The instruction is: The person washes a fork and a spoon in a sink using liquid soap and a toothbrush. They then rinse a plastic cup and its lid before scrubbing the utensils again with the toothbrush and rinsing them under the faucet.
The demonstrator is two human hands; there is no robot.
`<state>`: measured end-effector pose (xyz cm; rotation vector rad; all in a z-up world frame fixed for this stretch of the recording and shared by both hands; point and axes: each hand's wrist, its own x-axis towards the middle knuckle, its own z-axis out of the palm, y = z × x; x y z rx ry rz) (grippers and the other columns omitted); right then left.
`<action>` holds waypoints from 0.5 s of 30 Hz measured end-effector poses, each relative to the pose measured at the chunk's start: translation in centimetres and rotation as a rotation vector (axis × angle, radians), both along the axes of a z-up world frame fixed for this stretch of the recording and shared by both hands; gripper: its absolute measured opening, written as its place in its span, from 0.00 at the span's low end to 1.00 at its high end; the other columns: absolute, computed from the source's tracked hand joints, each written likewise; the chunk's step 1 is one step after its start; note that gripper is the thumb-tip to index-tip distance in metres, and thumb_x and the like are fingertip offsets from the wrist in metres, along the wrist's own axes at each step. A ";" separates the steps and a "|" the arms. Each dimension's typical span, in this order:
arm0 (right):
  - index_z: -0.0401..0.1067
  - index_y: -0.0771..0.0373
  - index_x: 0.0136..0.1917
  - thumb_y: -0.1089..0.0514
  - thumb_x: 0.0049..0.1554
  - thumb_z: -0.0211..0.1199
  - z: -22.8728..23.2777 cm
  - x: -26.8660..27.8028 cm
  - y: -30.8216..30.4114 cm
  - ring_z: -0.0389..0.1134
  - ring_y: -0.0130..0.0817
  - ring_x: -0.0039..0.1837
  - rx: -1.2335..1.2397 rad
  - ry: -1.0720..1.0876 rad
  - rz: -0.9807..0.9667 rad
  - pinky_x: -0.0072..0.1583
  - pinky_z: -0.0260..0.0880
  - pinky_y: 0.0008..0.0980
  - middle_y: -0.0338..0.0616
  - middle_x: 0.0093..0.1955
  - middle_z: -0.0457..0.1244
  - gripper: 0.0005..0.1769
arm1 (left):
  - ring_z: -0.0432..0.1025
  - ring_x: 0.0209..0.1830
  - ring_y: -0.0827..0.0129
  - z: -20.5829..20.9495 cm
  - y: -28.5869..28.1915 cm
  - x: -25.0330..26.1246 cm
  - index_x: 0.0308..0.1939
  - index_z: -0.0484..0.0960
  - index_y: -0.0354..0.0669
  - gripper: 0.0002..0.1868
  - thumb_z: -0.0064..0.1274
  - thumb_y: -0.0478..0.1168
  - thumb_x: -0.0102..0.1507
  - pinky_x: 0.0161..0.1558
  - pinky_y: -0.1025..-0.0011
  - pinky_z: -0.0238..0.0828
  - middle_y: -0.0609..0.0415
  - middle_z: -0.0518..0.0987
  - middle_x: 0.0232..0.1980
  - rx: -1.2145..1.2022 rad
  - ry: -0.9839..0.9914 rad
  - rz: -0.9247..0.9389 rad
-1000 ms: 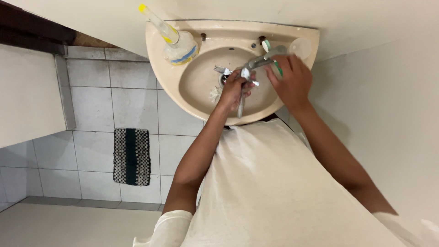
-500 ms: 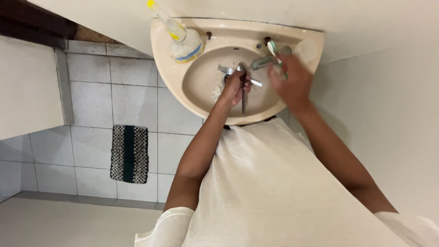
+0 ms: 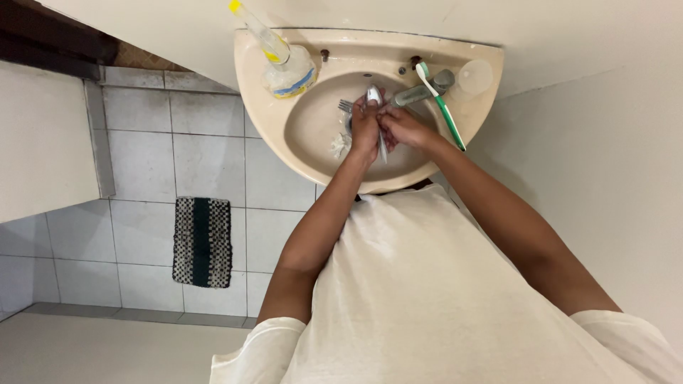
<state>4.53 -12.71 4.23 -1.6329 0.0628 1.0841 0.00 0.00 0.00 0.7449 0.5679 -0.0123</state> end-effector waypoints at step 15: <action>0.76 0.59 0.63 0.45 0.80 0.58 -1.1 0.1 -1.5 0.67 0.27 0.37 -0.090 0.157 0.113 0.37 0.66 0.33 0.38 0.41 0.67 0.16 | 0.83 0.49 0.63 -1.2 2.9 -3.8 0.84 0.77 0.44 0.30 0.39 0.44 0.79 0.55 0.64 0.86 0.51 0.89 0.60 -0.211 0.117 -0.216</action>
